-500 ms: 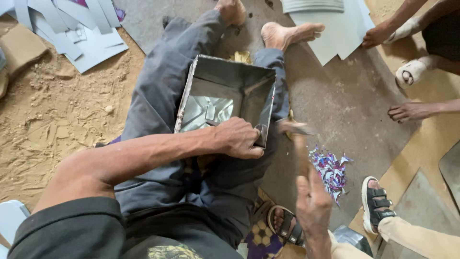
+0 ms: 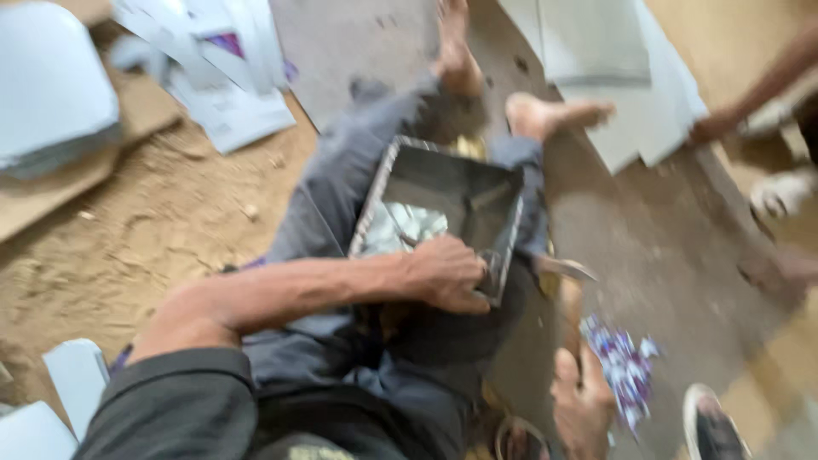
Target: The person sits on the floor holding a galvanized sheet-metal box on their lap, hammering its edges and seams with a hammer against a metal block to form and close the container. They reposition the box repeatedly to work different sides, then set it down and wipe the floor area with a cloth.
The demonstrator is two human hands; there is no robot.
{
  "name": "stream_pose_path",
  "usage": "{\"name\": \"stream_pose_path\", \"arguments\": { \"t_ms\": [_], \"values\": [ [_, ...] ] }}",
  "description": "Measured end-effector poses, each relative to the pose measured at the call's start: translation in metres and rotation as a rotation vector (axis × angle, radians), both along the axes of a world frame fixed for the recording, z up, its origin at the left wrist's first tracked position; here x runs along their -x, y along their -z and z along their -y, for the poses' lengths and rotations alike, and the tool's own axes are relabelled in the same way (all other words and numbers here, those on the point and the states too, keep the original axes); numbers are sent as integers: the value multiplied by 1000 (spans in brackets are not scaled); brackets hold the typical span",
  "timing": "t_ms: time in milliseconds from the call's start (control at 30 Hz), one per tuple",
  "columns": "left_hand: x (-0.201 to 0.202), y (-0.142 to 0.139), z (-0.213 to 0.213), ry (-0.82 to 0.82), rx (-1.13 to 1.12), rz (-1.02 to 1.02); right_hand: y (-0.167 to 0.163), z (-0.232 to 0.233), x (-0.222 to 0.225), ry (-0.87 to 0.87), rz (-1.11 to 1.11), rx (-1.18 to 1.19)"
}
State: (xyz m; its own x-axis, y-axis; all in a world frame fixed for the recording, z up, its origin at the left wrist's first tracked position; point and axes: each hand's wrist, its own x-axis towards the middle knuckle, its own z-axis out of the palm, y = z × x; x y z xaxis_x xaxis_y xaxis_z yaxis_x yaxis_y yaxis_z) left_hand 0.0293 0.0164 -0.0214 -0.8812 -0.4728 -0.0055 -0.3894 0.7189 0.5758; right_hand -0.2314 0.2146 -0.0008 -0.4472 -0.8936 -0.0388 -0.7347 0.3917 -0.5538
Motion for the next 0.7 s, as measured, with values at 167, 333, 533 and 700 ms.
{"name": "stream_pose_path", "arguments": {
  "t_ms": [167, 333, 533, 700],
  "values": [
    [-27, -104, -31, -188, -71, -247, -5, 50, 14, 148, 374, 124],
    [-108, -109, -96, -227, -864, -666, 18, 136, -9, -35, 623, 188],
    [-115, -56, -173, -543, -1104, -582, 26, 211, -24, -244, 708, 228],
    [-118, -4, -168, -613, -1078, -638, 28, 249, -30, -361, 682, 154]
  ]
}}
